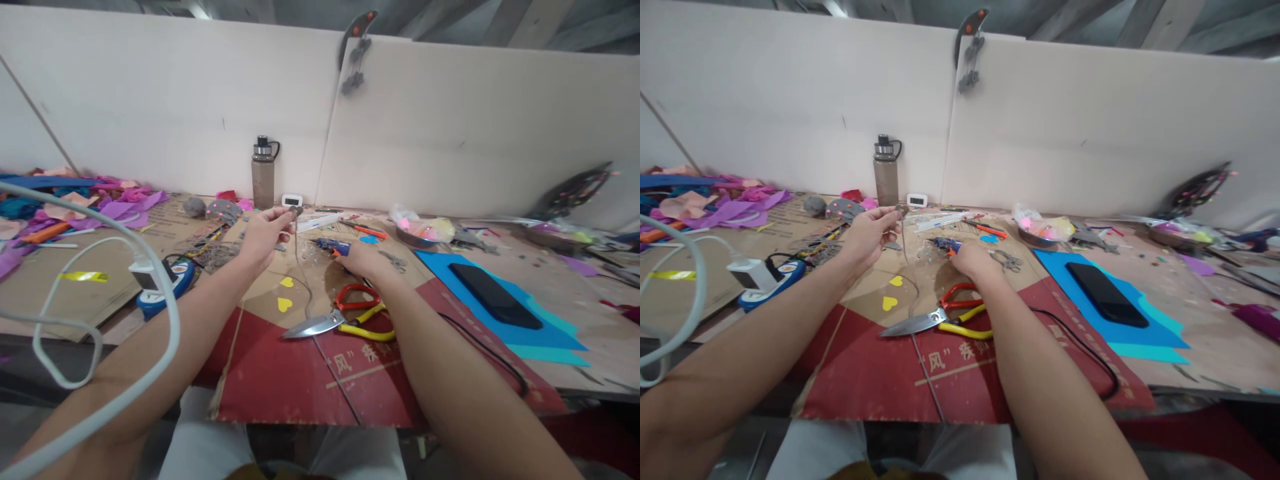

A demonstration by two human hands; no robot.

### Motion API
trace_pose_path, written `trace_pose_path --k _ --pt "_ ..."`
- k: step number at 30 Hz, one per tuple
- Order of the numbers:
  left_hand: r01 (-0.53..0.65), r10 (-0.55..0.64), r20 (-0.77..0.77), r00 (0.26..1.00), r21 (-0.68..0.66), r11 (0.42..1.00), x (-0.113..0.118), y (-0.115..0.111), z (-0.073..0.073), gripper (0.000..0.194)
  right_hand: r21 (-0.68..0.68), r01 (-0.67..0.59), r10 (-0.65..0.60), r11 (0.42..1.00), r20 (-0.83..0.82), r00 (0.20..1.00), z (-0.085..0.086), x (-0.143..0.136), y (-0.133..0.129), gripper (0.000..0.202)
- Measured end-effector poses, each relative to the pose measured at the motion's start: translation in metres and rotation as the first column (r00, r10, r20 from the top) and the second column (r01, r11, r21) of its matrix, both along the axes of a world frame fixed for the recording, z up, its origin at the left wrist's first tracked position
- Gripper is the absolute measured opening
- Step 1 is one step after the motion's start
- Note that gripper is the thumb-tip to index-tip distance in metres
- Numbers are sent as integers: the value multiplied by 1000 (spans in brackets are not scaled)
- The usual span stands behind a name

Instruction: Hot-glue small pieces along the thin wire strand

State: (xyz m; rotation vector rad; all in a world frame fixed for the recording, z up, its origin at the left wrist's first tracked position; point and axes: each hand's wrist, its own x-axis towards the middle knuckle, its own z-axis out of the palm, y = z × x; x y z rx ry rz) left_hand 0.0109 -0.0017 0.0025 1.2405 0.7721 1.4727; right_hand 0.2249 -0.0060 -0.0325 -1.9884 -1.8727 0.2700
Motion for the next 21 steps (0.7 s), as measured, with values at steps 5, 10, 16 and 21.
trace_pose_path --k 5,10,16,21 --pt "0 3 57 998 -56 998 -6 4 2 23 -122 140 -157 983 -146 977 -2 -6 0 16" --pt "-53 61 64 996 -123 991 -11 6 4 23 -11 152 -143 988 -399 906 13 -13 -8 22" --pt "-99 117 93 989 -180 979 -18 11 7 18 376 -76 355 924 -765 538 28 -31 -23 42" --pt "-98 117 91 989 -193 976 -22 16 5 12 427 -246 487 870 -666 565 34 -39 -36 29"
